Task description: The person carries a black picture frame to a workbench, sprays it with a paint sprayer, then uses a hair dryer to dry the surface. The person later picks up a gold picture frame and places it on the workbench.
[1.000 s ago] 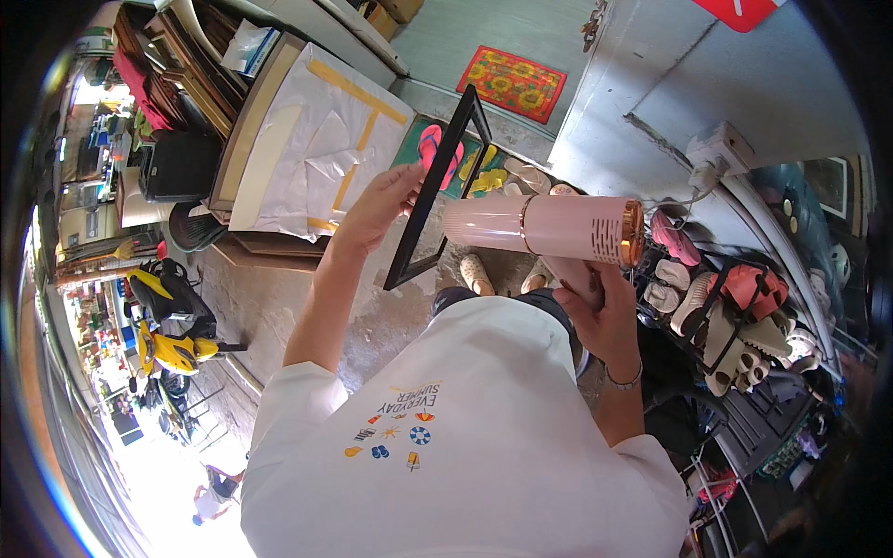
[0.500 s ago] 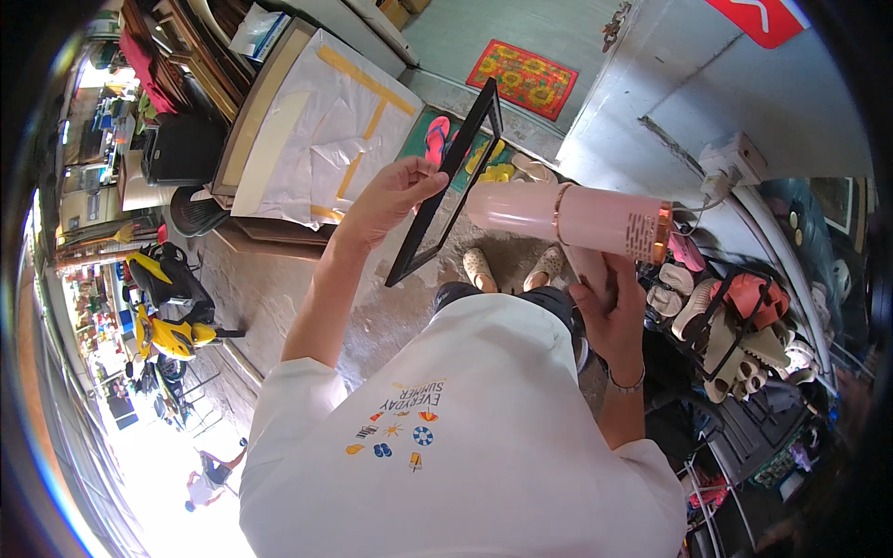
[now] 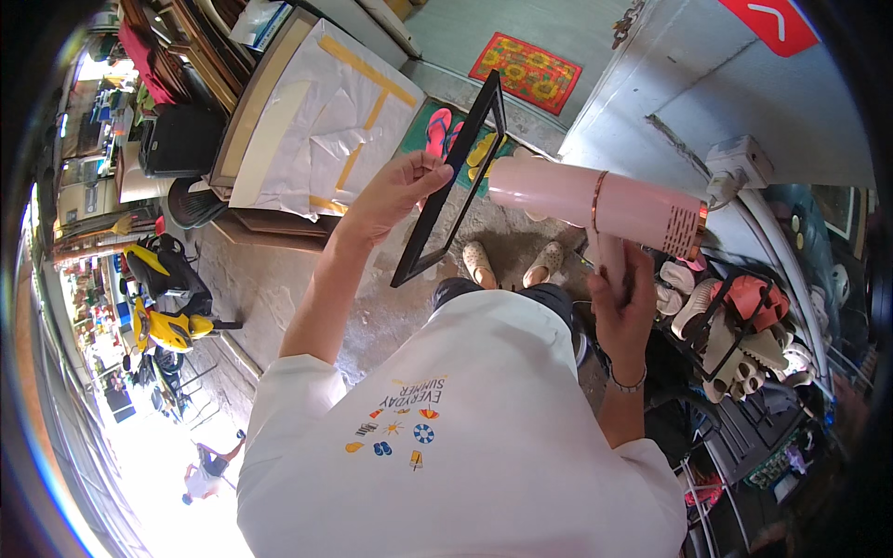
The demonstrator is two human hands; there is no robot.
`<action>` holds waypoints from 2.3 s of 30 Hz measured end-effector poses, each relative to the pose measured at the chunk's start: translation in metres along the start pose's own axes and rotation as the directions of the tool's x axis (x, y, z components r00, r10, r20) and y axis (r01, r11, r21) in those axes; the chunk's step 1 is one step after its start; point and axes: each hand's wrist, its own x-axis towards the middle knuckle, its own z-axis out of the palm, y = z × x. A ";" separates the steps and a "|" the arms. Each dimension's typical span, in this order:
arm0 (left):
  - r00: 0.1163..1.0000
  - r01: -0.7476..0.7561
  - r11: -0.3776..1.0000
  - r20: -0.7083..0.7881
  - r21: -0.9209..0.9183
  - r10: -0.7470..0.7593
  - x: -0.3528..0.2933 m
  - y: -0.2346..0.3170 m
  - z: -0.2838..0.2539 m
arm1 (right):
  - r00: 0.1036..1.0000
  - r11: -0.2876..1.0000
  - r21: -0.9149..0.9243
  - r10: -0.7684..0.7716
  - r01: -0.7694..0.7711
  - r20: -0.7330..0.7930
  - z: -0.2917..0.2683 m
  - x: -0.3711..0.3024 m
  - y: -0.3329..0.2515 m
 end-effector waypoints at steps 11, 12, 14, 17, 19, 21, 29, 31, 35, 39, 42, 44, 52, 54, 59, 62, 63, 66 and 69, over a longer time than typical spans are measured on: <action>1.000 0.011 0.999 -0.001 0.037 -0.011 -0.006 0.008 -0.007 | 0.960 0.966 -0.084 -0.228 0.244 0.161 0.007 0.012 -0.003; 1.000 -0.002 0.999 0.008 0.048 0.002 -0.007 0.009 -0.008 | 0.966 0.968 -0.064 -0.234 0.242 0.112 0.012 0.016 -0.003; 1.000 0.017 0.998 -0.003 0.055 -0.017 -0.010 0.015 -0.010 | 0.984 0.984 -0.001 -0.180 0.180 0.007 0.018 0.024 -0.004; 1.000 0.024 0.998 -0.003 0.060 -0.024 -0.015 0.017 -0.015 | 0.991 0.991 0.119 -0.049 0.063 -0.121 0.025 0.037 -0.002; 1.000 0.030 0.997 -0.001 0.065 -0.030 -0.016 0.018 -0.015 | 0.987 0.986 0.160 -0.029 0.054 -0.155 0.030 0.049 0.005; 0.999 0.049 0.996 -0.019 0.077 -0.048 -0.023 0.022 -0.012 | 0.986 0.977 0.210 -0.003 0.038 -0.165 0.034 0.062 0.010; 0.994 0.086 0.996 -0.074 0.038 -0.083 -0.039 0.012 -0.024 | 0.987 0.917 0.397 0.105 -0.049 -0.120 0.057 0.089 0.035; 0.989 0.094 0.996 -0.111 0.000 -0.093 -0.043 0.009 -0.025 | 0.986 0.900 0.425 0.142 -0.094 -0.083 0.063 0.091 0.048; 0.973 0.100 0.994 -0.206 -0.049 -0.108 -0.049 0.007 -0.027 | 0.976 0.873 0.448 0.216 -0.193 0.000 0.083 0.098 0.079; 0.960 0.086 0.995 -0.263 -0.054 -0.097 -0.056 0.010 -0.030 | 0.958 0.832 0.480 0.276 -0.279 0.078 0.116 0.105 0.117; 0.958 0.073 0.993 -0.271 -0.098 -0.097 -0.058 0.007 -0.041 | 0.926 0.769 0.521 0.346 -0.372 0.150 0.138 0.105 0.128; 0.938 0.062 0.990 -0.332 -0.124 -0.100 -0.057 0.007 -0.043 | 0.906 0.745 0.517 0.373 -0.422 0.202 0.151 0.100 0.134; 0.841 -0.044 0.970 -0.533 -0.240 -0.094 -0.050 -0.022 -0.093 | 0.884 0.823 0.372 0.298 -0.429 0.361 0.187 0.049 0.146; 0.836 -0.070 0.957 -0.540 -0.280 -0.096 -0.047 -0.013 -0.093 | 0.885 0.891 0.228 0.299 -0.393 0.355 0.192 0.037 0.155; 0.862 -0.098 0.937 -0.499 -0.337 -0.089 -0.045 -0.030 -0.122 | 0.908 0.934 0.191 0.220 -0.302 0.357 0.182 0.004 0.157; 0.856 -0.092 0.942 -0.509 -0.324 -0.092 -0.042 -0.033 -0.124 | 0.902 0.942 0.164 0.217 -0.294 0.373 0.167 -0.008 0.135; 0.851 -0.089 0.943 -0.517 -0.320 -0.095 -0.042 -0.036 -0.124 | 0.885 0.931 0.161 0.243 -0.328 0.398 0.157 -0.008 0.117; 0.860 -0.034 0.972 -0.503 -0.232 -0.090 -0.043 -0.044 -0.130 | 0.869 0.906 0.236 0.221 -0.350 0.443 0.137 -0.011 0.076; 0.873 0.067 0.990 -0.474 -0.122 -0.117 -0.046 -0.037 -0.122 | 0.875 0.917 0.292 0.107 -0.270 0.472 0.127 -0.013 0.056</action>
